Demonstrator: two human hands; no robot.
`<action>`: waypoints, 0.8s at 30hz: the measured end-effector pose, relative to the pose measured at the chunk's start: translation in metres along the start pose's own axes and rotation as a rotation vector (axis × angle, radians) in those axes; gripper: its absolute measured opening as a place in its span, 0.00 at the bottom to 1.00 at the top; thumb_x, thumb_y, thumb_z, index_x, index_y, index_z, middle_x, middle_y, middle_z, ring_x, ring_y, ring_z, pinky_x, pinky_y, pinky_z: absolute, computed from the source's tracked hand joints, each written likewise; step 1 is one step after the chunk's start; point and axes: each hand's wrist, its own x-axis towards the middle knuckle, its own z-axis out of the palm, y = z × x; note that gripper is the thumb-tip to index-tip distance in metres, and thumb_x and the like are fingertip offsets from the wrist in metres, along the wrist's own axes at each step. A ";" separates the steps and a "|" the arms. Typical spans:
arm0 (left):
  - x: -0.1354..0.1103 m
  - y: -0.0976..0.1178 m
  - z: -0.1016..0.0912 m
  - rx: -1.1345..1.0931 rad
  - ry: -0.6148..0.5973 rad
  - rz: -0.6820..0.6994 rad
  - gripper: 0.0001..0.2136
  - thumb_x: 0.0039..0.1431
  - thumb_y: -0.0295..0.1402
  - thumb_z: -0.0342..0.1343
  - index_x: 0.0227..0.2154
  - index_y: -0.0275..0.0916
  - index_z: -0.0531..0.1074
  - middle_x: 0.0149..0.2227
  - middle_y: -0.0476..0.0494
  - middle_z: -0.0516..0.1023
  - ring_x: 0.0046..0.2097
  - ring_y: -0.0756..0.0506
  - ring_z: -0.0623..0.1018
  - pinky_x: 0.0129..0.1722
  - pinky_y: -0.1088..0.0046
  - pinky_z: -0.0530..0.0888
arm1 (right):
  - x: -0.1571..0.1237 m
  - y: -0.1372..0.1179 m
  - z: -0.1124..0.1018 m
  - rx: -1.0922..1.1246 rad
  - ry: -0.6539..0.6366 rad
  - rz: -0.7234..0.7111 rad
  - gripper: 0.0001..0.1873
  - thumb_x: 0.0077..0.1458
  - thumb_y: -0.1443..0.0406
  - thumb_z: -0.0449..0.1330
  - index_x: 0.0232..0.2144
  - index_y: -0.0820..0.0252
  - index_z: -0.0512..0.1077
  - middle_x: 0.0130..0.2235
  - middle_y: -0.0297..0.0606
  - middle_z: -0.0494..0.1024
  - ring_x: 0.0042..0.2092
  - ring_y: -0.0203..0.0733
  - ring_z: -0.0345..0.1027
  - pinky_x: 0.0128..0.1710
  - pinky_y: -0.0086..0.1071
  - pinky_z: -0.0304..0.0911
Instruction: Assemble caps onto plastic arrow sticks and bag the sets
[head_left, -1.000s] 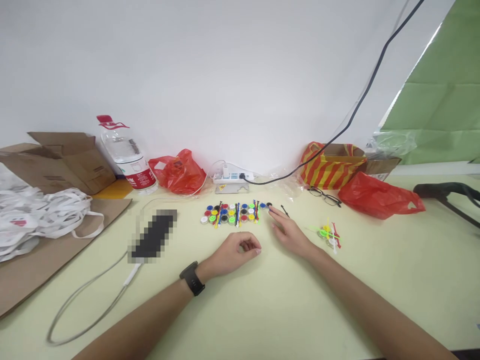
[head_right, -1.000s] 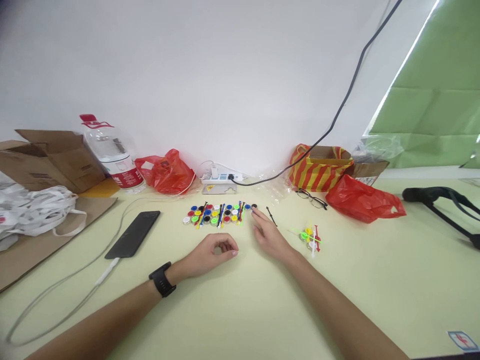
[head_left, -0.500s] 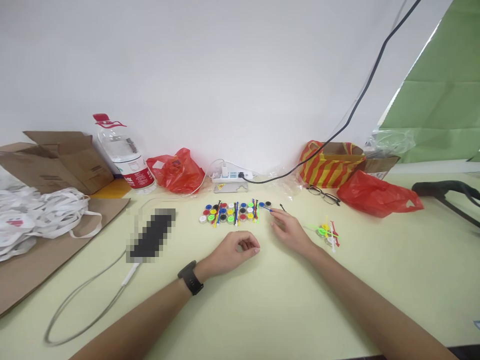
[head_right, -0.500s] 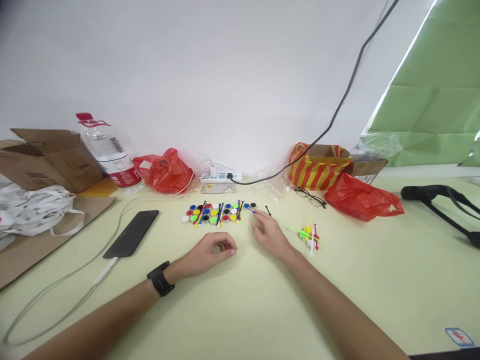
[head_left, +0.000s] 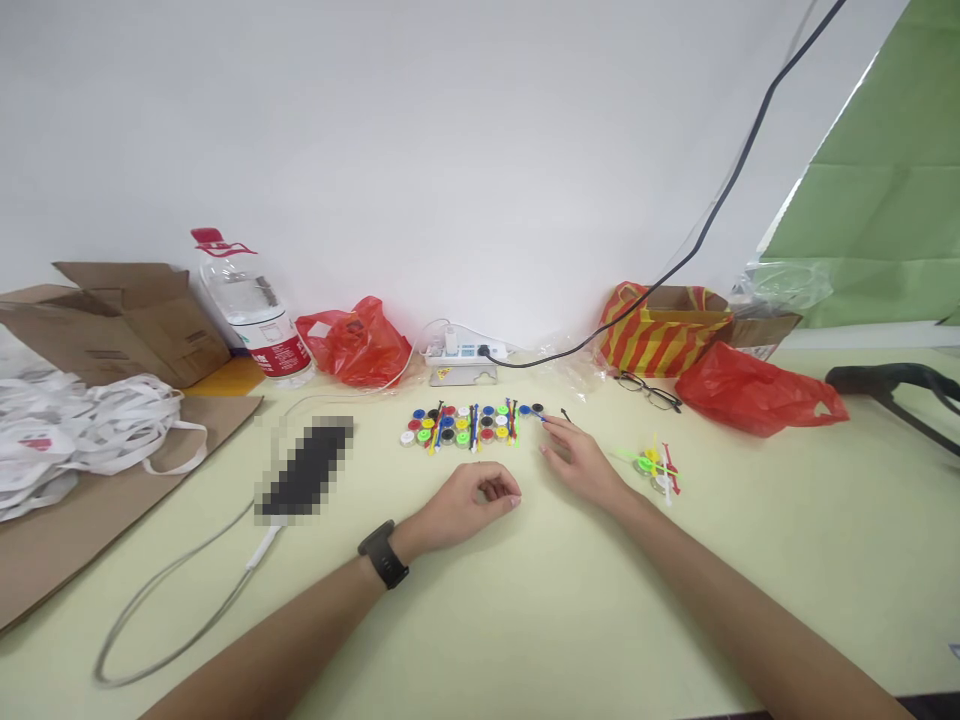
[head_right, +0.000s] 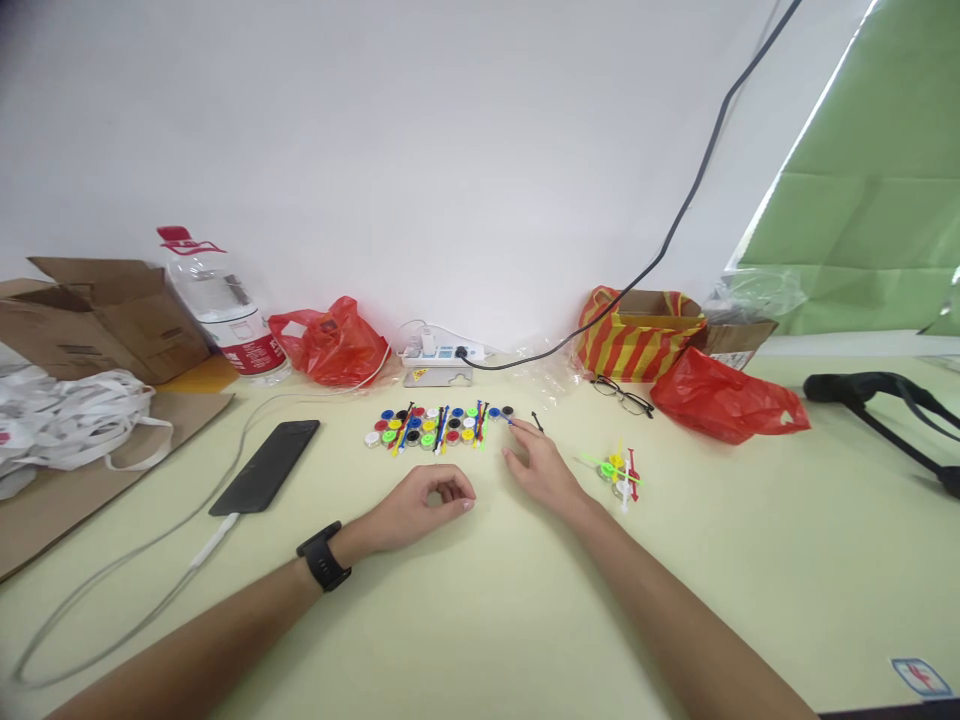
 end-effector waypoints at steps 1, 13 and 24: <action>0.000 0.000 0.000 0.002 0.001 -0.001 0.10 0.63 0.40 0.61 0.35 0.38 0.79 0.36 0.44 0.80 0.37 0.46 0.76 0.39 0.69 0.73 | 0.000 -0.001 0.000 0.020 0.015 0.000 0.20 0.63 0.61 0.58 0.54 0.62 0.76 0.62 0.52 0.72 0.61 0.53 0.69 0.60 0.45 0.69; 0.000 -0.003 0.000 0.008 0.006 -0.001 0.09 0.64 0.39 0.60 0.36 0.38 0.78 0.37 0.44 0.80 0.37 0.47 0.76 0.40 0.70 0.73 | -0.001 -0.016 -0.022 -0.036 0.351 0.078 0.19 0.64 0.54 0.56 0.25 0.58 0.73 0.28 0.38 0.76 0.28 0.41 0.68 0.28 0.33 0.63; 0.000 -0.009 0.003 0.201 0.190 0.044 0.15 0.60 0.36 0.64 0.49 0.41 0.75 0.46 0.42 0.76 0.45 0.43 0.76 0.44 0.67 0.74 | -0.014 -0.032 0.003 0.452 -0.181 0.130 0.11 0.61 0.59 0.60 0.41 0.58 0.76 0.39 0.41 0.79 0.38 0.45 0.78 0.40 0.39 0.76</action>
